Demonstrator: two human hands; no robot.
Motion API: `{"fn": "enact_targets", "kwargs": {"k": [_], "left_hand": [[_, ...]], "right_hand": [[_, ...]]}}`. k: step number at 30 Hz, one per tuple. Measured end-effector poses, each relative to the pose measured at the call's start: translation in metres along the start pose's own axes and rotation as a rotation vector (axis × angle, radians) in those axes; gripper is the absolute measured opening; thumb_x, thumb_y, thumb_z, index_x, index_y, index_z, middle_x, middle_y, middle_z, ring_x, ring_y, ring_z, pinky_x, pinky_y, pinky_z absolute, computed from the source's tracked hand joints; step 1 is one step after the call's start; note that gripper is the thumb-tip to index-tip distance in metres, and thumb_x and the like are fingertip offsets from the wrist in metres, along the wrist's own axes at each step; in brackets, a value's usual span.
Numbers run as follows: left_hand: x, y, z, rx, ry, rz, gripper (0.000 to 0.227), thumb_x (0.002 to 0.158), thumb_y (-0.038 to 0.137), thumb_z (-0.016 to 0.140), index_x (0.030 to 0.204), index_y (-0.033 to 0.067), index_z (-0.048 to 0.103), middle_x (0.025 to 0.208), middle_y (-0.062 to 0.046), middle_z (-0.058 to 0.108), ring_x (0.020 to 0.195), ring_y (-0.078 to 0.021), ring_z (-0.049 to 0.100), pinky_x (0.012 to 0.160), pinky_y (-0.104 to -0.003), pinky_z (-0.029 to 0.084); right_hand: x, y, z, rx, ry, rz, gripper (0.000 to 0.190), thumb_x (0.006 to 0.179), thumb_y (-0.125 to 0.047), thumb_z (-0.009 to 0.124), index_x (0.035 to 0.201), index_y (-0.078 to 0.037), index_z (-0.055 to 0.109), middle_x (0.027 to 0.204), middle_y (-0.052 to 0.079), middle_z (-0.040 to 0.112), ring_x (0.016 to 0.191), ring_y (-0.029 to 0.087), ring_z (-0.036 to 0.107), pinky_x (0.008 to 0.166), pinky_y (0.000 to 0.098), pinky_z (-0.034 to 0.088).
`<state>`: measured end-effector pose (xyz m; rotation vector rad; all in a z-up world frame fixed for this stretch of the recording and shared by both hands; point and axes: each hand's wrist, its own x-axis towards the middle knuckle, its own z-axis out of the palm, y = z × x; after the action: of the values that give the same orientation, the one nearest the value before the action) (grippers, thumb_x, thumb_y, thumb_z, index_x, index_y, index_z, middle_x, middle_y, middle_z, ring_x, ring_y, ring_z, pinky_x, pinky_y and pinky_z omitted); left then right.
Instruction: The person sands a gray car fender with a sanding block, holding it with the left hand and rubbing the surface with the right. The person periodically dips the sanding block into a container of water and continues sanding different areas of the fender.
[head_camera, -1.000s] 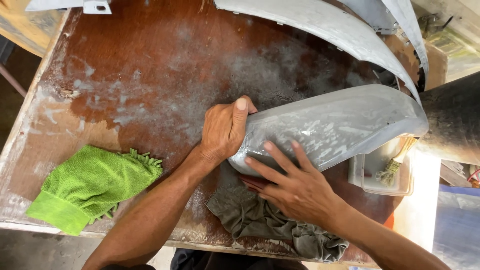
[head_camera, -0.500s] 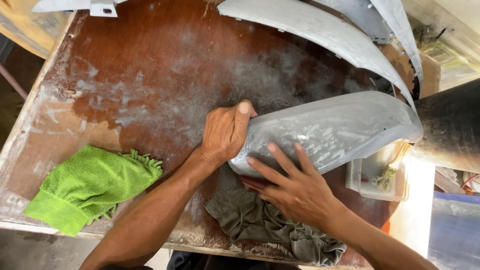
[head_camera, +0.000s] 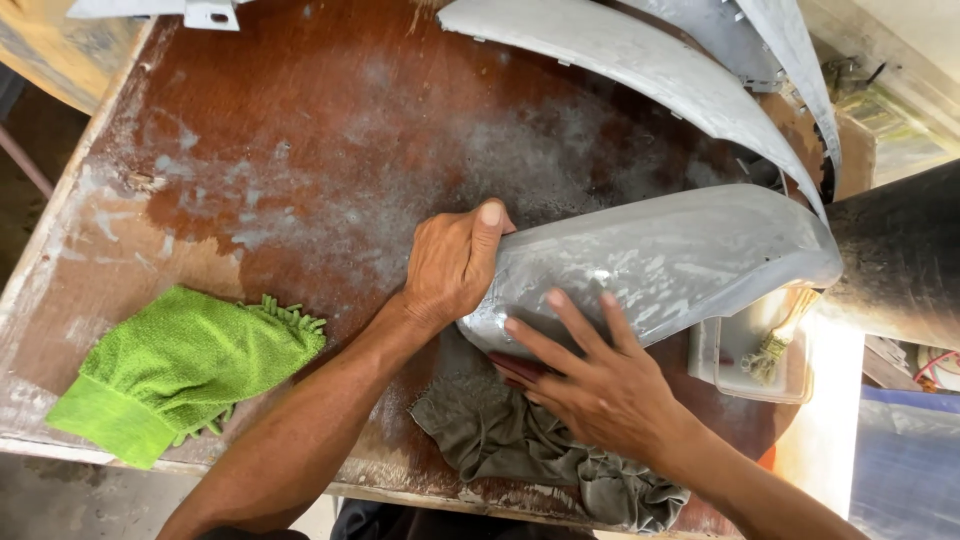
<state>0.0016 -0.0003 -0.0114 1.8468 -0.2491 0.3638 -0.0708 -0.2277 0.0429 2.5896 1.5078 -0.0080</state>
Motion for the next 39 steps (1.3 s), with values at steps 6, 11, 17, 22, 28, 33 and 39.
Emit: {"fn": "enact_targets", "kwargs": {"k": [6,11,17,22,28,33,39], "left_hand": [[0.000,0.001,0.000,-0.005,0.001,0.004,0.068,0.107,0.040,0.022,0.080,0.0023,0.070,0.064,-0.011,0.072,0.049,-0.0253,0.065,0.054,-0.036,0.052],[0.000,-0.001,-0.001,0.010,0.004,0.002,0.069,0.106,0.042,0.022,0.079,0.0025,0.071,0.065,-0.010,0.073,0.051,-0.0266,0.067,0.055,-0.036,0.052],[0.000,-0.001,0.000,0.025,-0.018,-0.014,0.067,0.106,0.042,0.021,0.082,0.0030,0.070,0.072,-0.012,0.075,0.056,-0.0298,0.068,0.059,-0.039,0.052],[0.000,-0.001,0.000,-0.005,-0.005,-0.022,0.069,0.106,0.043,0.021,0.081,0.0024,0.071,0.068,-0.011,0.074,0.054,-0.0278,0.068,0.058,-0.038,0.052],[0.001,-0.001,0.001,-0.005,0.000,0.016,0.070,0.106,0.042,0.022,0.078,0.0018,0.072,0.057,-0.010,0.068,0.045,-0.0240,0.063,0.049,-0.035,0.049],[0.001,-0.002,0.001,0.000,-0.009,0.014,0.070,0.106,0.043,0.020,0.080,0.0022,0.070,0.063,-0.011,0.070,0.050,-0.0258,0.065,0.054,-0.037,0.051],[0.000,-0.002,0.002,0.016,0.009,0.003,0.066,0.106,0.041,0.024,0.079,0.0028,0.071,0.062,-0.010,0.070,0.049,-0.0271,0.064,0.053,-0.038,0.050]], "right_hand": [[-0.002,0.001,-0.005,0.048,0.031,0.003,0.025,0.090,-0.039,0.068,0.079,-0.018,0.062,0.162,0.002,0.035,0.151,0.039,0.023,0.120,0.0702,0.011],[-0.017,-0.001,-0.005,0.082,0.024,0.054,0.017,0.085,-0.037,0.071,0.083,-0.021,0.069,0.162,-0.001,0.034,0.152,0.037,0.019,0.119,0.0713,0.012],[0.015,0.003,-0.007,0.036,0.119,0.027,0.029,0.088,-0.036,0.070,0.115,-0.026,0.069,0.162,-0.002,0.036,0.152,0.036,0.022,0.123,0.0670,0.012],[-0.014,0.004,-0.010,0.061,0.031,0.019,0.019,0.088,-0.038,0.069,0.095,-0.021,0.066,0.162,0.000,0.032,0.153,0.038,0.015,0.121,0.0717,0.009],[-0.008,0.003,-0.004,0.012,0.082,0.067,0.030,0.084,-0.039,0.072,0.112,-0.028,0.068,0.165,-0.003,0.027,0.155,0.034,0.014,0.121,0.0728,0.013],[0.011,0.002,-0.007,0.036,0.124,0.075,0.028,0.090,-0.037,0.067,0.117,-0.030,0.071,0.162,-0.002,0.036,0.153,0.035,0.020,0.122,0.0690,0.012],[-0.025,0.000,-0.010,0.056,0.086,0.086,0.045,0.086,-0.035,0.070,0.130,-0.035,0.066,0.164,-0.005,0.032,0.155,0.032,0.016,0.123,0.0672,0.005]]}}
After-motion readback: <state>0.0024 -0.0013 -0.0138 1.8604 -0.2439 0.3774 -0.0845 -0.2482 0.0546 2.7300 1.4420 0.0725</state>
